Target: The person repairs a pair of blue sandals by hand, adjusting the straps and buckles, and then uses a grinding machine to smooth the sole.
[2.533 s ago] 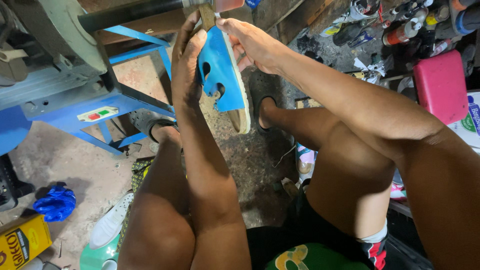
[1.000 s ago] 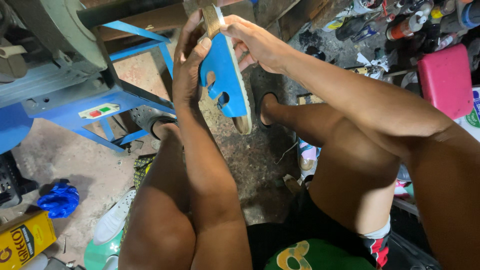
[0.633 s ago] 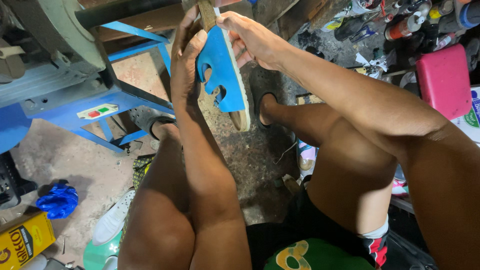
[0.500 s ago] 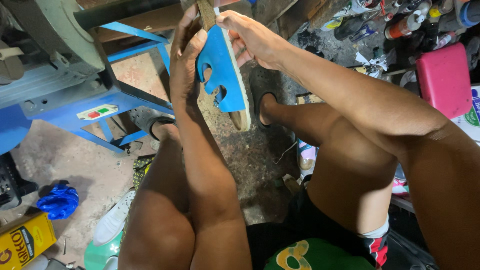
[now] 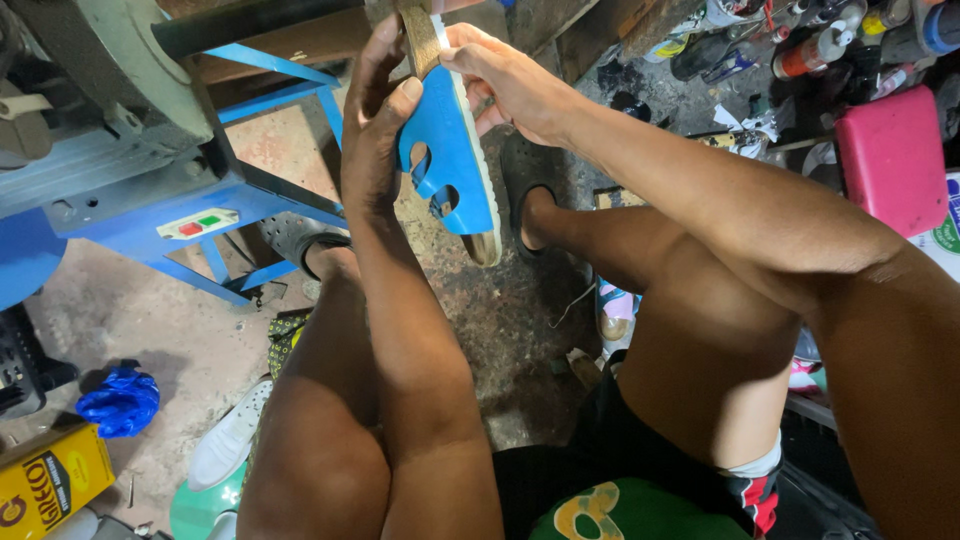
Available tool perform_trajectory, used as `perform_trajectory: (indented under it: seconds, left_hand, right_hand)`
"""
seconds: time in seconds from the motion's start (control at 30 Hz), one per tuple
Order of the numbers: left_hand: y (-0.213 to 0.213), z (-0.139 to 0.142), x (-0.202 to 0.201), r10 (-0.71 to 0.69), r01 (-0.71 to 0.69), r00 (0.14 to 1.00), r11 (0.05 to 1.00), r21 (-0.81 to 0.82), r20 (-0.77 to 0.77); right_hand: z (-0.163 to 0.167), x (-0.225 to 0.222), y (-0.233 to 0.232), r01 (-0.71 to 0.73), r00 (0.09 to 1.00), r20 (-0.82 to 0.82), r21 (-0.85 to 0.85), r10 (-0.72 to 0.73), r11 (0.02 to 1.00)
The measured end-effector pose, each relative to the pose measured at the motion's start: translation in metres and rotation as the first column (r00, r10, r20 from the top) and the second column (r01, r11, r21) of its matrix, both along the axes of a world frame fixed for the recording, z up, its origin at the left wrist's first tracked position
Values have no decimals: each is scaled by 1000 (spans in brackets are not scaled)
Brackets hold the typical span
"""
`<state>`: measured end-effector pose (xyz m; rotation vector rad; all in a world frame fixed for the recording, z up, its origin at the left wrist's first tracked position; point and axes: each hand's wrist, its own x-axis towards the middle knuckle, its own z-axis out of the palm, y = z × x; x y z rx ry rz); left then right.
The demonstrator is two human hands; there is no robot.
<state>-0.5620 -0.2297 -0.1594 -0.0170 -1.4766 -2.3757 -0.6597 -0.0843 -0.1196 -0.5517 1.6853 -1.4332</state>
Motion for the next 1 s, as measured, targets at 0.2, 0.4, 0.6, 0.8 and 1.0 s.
perform_trajectory:
  seconds: [0.2,0.4,0.6,0.8,1.0]
  left_hand:
    - [-1,-1,0,-1,1,1000,1000,-6,6]
    - [0,-2,3,-21,21,1000,1000,16,5]
    - [-1,-1,5,-44,44,999,999,25,-4]
    - [0,1,4,-54,53,998,997,57,11]
    - [-1,2,-1,-46,42,996,998,50,73]
  right_hand:
    - [-2,1,2,-16,1000,-22,-14,15,1000]
    - [-5,1,5,-14,1000,-1,-22,14,1000]
    - [-7,2,7,-17,1000,23,-38,18,999]
    - [-6,0,8,-25,1000,15,-32,25,999]
    - [-7,-3,2,0,1000,17,36,-1,999]
